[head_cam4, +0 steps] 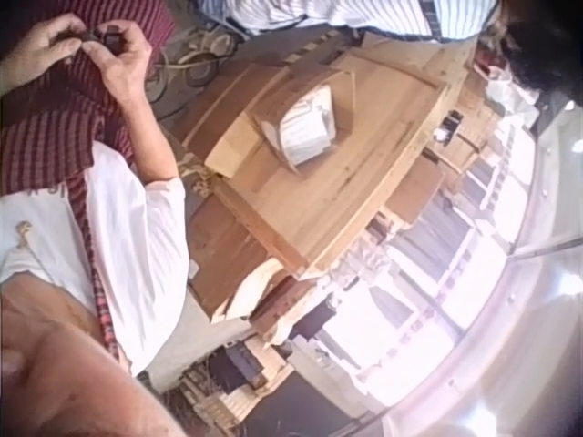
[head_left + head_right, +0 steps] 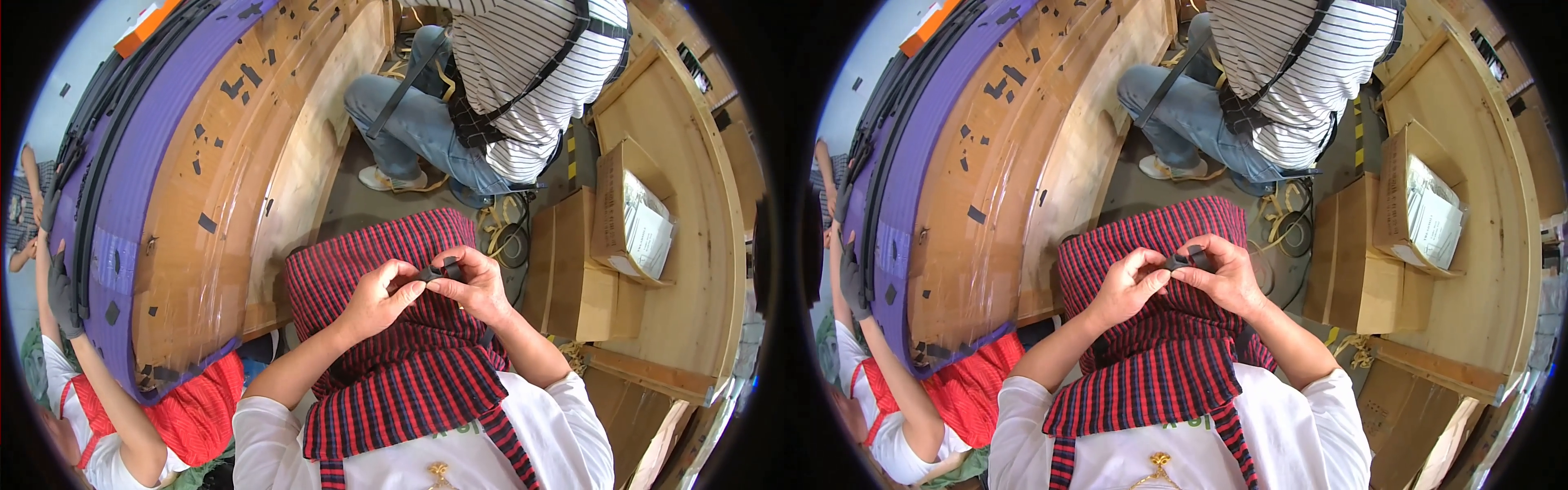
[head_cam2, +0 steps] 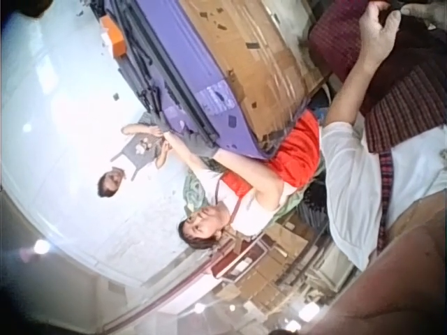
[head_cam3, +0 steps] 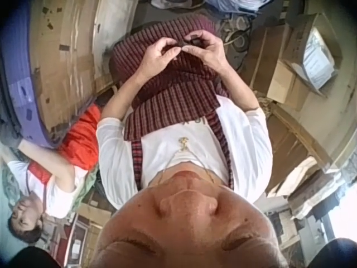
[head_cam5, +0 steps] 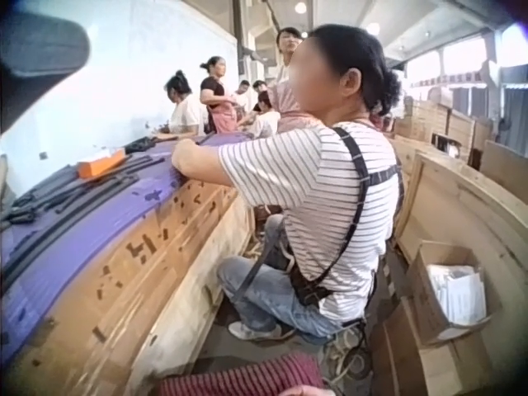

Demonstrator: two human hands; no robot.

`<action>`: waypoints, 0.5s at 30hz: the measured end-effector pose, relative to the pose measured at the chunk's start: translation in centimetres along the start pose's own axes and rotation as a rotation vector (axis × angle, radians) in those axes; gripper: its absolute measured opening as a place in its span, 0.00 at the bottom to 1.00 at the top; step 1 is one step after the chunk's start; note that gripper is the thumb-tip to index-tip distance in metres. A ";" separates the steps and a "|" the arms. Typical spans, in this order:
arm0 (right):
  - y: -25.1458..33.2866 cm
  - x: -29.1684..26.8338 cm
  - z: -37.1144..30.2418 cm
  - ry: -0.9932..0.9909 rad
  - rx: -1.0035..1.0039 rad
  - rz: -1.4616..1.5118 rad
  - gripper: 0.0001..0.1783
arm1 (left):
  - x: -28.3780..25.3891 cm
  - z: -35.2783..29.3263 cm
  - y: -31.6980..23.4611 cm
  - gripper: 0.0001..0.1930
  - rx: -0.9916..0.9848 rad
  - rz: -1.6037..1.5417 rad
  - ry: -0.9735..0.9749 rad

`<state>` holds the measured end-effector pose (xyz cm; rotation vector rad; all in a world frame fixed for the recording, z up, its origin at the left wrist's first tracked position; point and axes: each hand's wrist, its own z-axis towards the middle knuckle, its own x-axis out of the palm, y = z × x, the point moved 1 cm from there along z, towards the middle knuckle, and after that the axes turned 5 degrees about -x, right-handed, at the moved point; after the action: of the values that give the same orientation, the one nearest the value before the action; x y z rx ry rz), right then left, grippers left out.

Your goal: Manually attaching small plastic clips and connectors to long black straps or rails at an assembly workbench.

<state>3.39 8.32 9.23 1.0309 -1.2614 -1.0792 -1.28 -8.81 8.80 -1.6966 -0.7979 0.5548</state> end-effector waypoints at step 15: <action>0.3 1.4 0.3 0.023 -0.043 -0.061 0.10 | -1.8 -1.4 1.3 0.23 -0.079 0.050 -0.013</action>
<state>3.12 7.02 9.80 1.0528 -1.1901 -1.1333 -1.18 -11.22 7.86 -1.7911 -0.7980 0.5753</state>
